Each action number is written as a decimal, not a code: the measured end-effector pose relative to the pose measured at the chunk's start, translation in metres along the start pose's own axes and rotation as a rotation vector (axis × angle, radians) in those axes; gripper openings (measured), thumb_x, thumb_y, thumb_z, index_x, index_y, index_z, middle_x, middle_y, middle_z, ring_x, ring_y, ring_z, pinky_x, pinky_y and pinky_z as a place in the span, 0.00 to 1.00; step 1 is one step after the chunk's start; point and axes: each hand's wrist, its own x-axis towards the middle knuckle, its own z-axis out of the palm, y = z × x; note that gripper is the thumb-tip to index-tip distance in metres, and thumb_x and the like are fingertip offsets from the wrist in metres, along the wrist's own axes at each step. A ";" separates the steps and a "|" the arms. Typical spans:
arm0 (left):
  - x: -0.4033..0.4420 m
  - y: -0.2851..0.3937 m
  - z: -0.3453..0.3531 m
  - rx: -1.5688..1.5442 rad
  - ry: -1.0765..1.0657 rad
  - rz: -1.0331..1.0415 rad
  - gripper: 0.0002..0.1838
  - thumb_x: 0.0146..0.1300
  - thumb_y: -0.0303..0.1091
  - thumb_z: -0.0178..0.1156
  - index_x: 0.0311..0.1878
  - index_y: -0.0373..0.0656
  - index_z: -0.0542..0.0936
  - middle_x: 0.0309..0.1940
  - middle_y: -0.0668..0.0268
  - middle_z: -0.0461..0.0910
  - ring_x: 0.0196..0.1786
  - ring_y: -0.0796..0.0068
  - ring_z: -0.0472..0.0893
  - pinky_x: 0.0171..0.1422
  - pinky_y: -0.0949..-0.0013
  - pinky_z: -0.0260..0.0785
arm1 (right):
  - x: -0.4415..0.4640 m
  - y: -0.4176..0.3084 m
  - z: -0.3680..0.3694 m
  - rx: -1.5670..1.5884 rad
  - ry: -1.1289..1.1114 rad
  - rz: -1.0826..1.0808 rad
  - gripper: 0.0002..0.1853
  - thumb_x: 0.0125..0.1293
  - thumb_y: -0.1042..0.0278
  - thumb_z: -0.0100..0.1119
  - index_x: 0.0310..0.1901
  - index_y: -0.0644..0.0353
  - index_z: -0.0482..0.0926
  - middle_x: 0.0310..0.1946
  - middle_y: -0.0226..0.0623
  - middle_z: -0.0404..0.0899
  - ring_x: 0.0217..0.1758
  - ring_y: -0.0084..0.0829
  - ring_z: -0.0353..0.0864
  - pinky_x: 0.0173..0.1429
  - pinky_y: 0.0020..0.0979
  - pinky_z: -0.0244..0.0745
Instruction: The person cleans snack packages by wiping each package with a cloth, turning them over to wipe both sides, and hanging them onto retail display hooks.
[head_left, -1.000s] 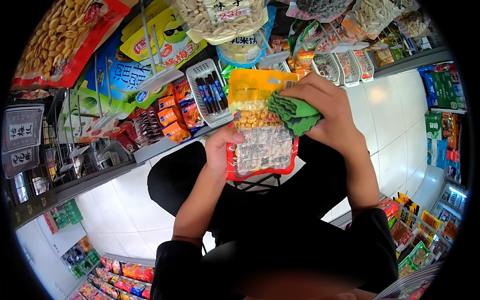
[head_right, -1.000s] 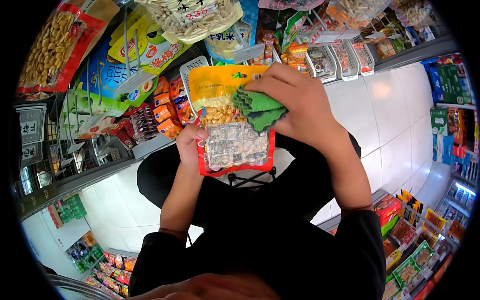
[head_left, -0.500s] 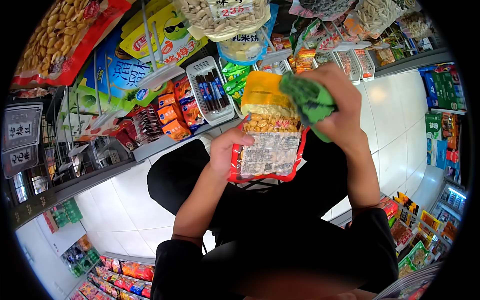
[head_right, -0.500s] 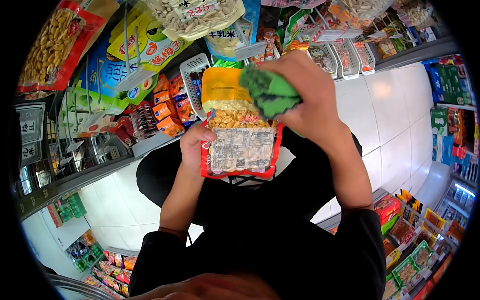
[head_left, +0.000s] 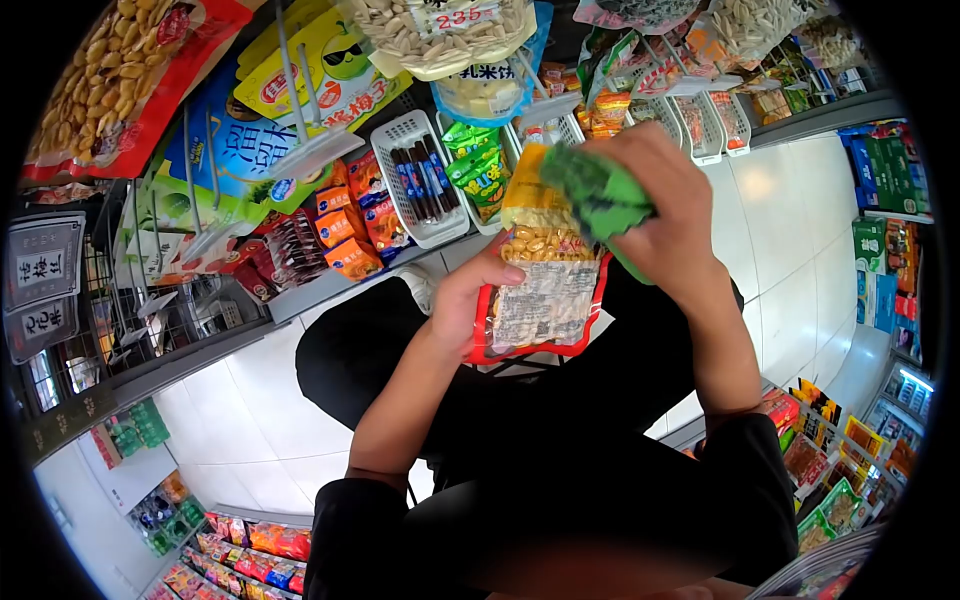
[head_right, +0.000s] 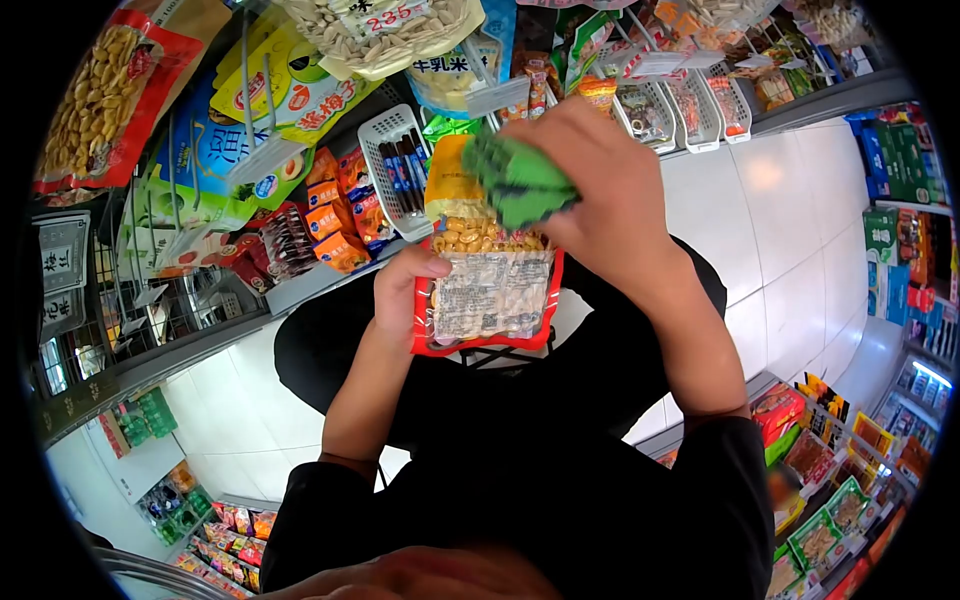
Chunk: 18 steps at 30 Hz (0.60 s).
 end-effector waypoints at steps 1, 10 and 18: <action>0.001 -0.001 0.001 0.035 0.015 -0.007 0.39 0.59 0.32 0.52 0.76 0.31 0.60 0.67 0.44 0.74 0.66 0.49 0.79 0.71 0.50 0.73 | 0.001 0.003 0.003 0.021 0.061 0.018 0.27 0.44 0.70 0.79 0.50 0.56 0.84 0.40 0.35 0.80 0.41 0.41 0.84 0.41 0.36 0.79; 0.006 -0.006 -0.013 -0.261 -0.106 -0.046 0.41 0.77 0.62 0.41 0.74 0.31 0.65 0.67 0.47 0.76 0.66 0.55 0.80 0.73 0.55 0.71 | 0.001 -0.010 0.009 0.073 -0.057 0.019 0.28 0.42 0.76 0.74 0.50 0.54 0.84 0.41 0.35 0.81 0.42 0.42 0.85 0.42 0.35 0.81; 0.009 -0.006 -0.005 -0.076 0.084 0.085 0.31 0.81 0.52 0.42 0.72 0.34 0.69 0.63 0.52 0.79 0.63 0.59 0.82 0.71 0.57 0.73 | -0.004 -0.011 0.008 0.066 -0.205 0.019 0.27 0.41 0.76 0.74 0.49 0.54 0.84 0.40 0.34 0.79 0.41 0.42 0.84 0.42 0.37 0.80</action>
